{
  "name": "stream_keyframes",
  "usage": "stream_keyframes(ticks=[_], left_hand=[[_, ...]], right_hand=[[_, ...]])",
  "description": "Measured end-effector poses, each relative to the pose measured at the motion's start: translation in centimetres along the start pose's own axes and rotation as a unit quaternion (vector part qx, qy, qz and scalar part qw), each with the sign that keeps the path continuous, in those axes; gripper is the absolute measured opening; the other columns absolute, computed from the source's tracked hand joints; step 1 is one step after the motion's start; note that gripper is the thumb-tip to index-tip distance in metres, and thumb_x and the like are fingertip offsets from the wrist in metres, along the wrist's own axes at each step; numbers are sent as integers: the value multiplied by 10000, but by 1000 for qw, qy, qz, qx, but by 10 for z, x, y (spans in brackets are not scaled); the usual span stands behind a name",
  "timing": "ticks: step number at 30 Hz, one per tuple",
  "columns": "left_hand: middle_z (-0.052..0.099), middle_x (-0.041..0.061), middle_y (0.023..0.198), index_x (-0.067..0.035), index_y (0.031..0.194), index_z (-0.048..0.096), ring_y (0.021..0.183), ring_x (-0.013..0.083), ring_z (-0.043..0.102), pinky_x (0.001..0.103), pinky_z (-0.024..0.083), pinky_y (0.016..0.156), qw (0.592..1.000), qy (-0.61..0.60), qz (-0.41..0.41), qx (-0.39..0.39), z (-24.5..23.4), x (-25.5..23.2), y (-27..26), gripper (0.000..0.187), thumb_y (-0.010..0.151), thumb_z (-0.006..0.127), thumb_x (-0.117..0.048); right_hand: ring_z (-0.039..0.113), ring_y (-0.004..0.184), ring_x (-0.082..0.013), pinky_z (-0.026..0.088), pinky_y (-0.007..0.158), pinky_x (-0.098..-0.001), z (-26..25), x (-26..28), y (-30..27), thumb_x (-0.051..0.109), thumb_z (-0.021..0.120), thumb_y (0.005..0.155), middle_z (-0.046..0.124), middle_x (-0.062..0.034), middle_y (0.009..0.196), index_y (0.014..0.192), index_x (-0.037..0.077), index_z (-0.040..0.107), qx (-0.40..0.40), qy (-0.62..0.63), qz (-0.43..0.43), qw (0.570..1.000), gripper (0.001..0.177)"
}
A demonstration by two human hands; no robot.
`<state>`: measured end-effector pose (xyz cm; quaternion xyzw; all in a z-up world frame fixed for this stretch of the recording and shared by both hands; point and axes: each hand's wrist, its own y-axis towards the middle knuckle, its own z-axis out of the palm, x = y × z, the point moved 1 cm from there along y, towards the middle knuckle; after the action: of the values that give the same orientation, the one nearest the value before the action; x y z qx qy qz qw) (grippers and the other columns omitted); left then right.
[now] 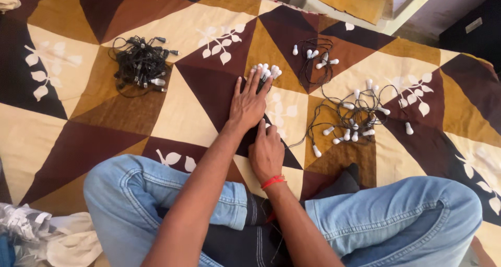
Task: The person sits cross-legged on a patterned rug and untangles a string of white LED lights by hand. They separate the wires and bulbs, organizing the string into a neat bundle on the floor.
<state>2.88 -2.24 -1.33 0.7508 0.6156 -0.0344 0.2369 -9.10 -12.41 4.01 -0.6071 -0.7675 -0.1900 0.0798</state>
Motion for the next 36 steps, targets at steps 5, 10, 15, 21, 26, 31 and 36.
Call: stream_keyframes(ticks=[5, 10, 15, 21, 26, 31, 36], left_hand=[[210, 173, 1702, -192, 1614, 367, 1584, 334, 211, 480, 233, 1267, 999, -36, 25, -33, 4, -2, 7, 708, 939, 485, -15], [179, 158, 1709, -224, 1611, 363, 1577, 353, 201, 463, 236, 1265, 997, -66, 25, -16, 1, -4, 14, 760, 908, 478, 40], [156, 128, 1698, -306, 1573, 389, 1560, 366, 166, 489, 185, 1262, 998, -62, -12, 11, 1, -4, 36, 744, 914, 504, 19], [188, 104, 1709, -263, 1591, 392, 1576, 355, 176, 479, 168, 1284, 1000, -28, -9, 0, -1, -7, 52, 793, 874, 528, 46], [318, 153, 1622, -201, 1536, 431, 1523, 363, 267, 520, 192, 1248, 997, -66, -26, -42, 1, -5, 56, 607, 964, 629, -238], [402, 125, 1598, -211, 1492, 487, 1528, 336, 316, 507, 215, 1257, 995, -61, -60, -54, 15, -2, 61, 495, 1035, 611, -356], [390, 118, 1625, -274, 1554, 505, 1517, 346, 311, 488, 220, 1249, 995, -42, -43, -83, 13, -3, 64, 540, 1020, 577, -234]], right_hand=[[588, 1084, -353, 506, 749, -438, -10, 12, -11, 96, 646, 679, 591, -187, 1330, 1391, -52, 519, -62, -55, -42, 996, 738], [584, 1073, -323, 500, 755, -422, -12, 10, -10, 120, 662, 706, 554, -156, 1433, 1428, -48, 510, 8, -95, -39, 995, 757], [600, 1001, -288, 505, 721, -402, -5, 8, -10, 145, 617, 789, 542, -143, 1470, 1444, -34, 509, 14, -149, -61, 987, 688], [597, 950, -257, 504, 709, -376, -2, 3, -16, 126, 537, 874, 544, -144, 1477, 1454, -26, 508, 10, -188, -78, 979, 601], [591, 942, -254, 505, 737, -368, -8, 3, -20, 120, 539, 852, 530, -145, 1510, 1448, -15, 522, -2, -146, -73, 986, 612], [582, 913, -258, 501, 706, -373, -8, 6, -21, 122, 548, 855, 532, -144, 1496, 1452, -13, 518, 18, -160, -67, 985, 613], [578, 906, -259, 499, 701, -367, -10, 6, -18, 113, 556, 848, 532, -147, 1496, 1455, -23, 520, 24, -155, -68, 985, 623]])
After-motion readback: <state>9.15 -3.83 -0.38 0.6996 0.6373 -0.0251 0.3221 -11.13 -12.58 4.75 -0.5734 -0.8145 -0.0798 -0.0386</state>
